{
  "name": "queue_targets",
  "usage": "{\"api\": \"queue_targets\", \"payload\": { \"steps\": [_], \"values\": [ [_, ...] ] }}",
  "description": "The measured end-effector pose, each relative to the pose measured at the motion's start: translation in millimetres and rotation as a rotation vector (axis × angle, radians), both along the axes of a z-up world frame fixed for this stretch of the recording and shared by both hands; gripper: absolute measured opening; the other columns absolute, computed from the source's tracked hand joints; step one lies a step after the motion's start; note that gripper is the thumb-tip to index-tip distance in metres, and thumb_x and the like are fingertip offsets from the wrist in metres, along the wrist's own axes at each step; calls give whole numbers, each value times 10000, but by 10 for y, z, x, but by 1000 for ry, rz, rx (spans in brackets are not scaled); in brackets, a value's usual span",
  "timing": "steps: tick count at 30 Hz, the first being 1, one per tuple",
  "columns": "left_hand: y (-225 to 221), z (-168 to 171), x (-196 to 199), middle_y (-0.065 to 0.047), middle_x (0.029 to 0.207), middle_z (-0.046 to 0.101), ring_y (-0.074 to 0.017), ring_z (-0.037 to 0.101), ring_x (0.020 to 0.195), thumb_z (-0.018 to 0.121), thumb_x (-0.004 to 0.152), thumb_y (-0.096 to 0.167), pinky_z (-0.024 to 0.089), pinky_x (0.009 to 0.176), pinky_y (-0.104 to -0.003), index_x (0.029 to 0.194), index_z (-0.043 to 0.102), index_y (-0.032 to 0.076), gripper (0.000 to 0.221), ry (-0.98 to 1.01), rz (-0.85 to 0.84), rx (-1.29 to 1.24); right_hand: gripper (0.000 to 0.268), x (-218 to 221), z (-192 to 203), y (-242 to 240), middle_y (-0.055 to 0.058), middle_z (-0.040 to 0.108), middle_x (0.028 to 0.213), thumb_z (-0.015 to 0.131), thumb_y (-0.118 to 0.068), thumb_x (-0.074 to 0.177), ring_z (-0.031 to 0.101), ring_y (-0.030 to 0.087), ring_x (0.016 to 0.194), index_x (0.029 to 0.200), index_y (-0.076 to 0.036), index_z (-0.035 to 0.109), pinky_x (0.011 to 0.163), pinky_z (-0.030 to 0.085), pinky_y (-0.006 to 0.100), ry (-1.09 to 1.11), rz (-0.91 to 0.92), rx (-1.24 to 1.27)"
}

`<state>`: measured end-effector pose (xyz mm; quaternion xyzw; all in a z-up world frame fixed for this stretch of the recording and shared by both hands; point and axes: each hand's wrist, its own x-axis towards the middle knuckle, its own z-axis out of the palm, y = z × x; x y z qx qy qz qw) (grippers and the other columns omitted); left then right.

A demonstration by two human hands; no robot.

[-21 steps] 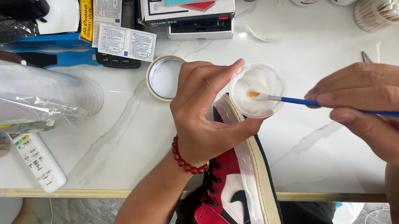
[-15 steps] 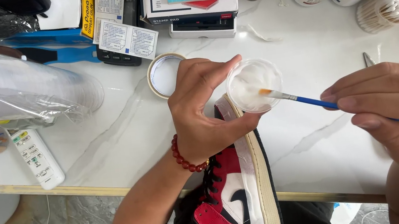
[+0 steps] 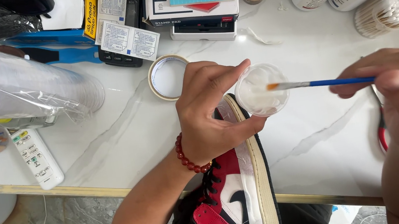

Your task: Applying white adhesive or sealant to the edge of a sneaker's midsole using a small brush.

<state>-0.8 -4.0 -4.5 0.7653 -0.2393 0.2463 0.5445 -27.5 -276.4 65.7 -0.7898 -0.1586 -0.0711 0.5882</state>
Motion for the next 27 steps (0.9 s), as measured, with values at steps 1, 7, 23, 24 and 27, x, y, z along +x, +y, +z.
{"api": "queue_targets", "payload": {
  "steps": [1, 7, 23, 24, 27],
  "values": [
    [3, 0, 1, -72, 1125, 704, -212, 621, 1045, 901, 709, 263, 561, 918, -312, 1286, 702, 27, 655, -2, -2, 0, 316, -1, -9, 65, 279, 697, 954, 554, -158, 1185, 731, 289, 835, 1041, 110, 641, 828, 617, 346, -2, -2, 0],
    [19, -74, -14, -78, 1154, 711, -204, 628, 1065, 901, 783, 415, 562, 921, -312, 1288, 694, 16, 676, -19, -22, -58, 265, 119, 29, 313, 260, 697, 858, 625, -153, 1106, 735, 279, 706, 1019, 96, 643, 671, 655, 345, -24, -47, 123],
    [22, -52, -11, -61, 1111, 694, -206, 608, 1018, 905, 733, 260, 513, 915, -326, 1283, 696, 20, 635, -29, 95, -53, 303, 11, -34, 103, 277, 692, 909, 530, -137, 1203, 733, 286, 760, 1015, 76, 638, 731, 601, 321, -132, -4, 1],
    [11, -54, -13, -61, 1098, 689, -213, 602, 1015, 907, 717, 258, 521, 903, -319, 1273, 700, 23, 638, -40, 84, -47, 248, 44, 4, 189, 269, 687, 894, 562, -130, 1156, 736, 273, 735, 1006, 64, 601, 700, 635, 320, -165, -1, 57],
    [-2, -61, -21, -72, 1121, 693, -210, 607, 1029, 900, 714, 266, 534, 905, -314, 1277, 696, 22, 647, -32, 50, -70, 244, 62, 20, 232, 269, 692, 863, 588, -110, 1137, 742, 276, 717, 978, 72, 624, 659, 622, 322, -169, 8, -22]
  ]
}}
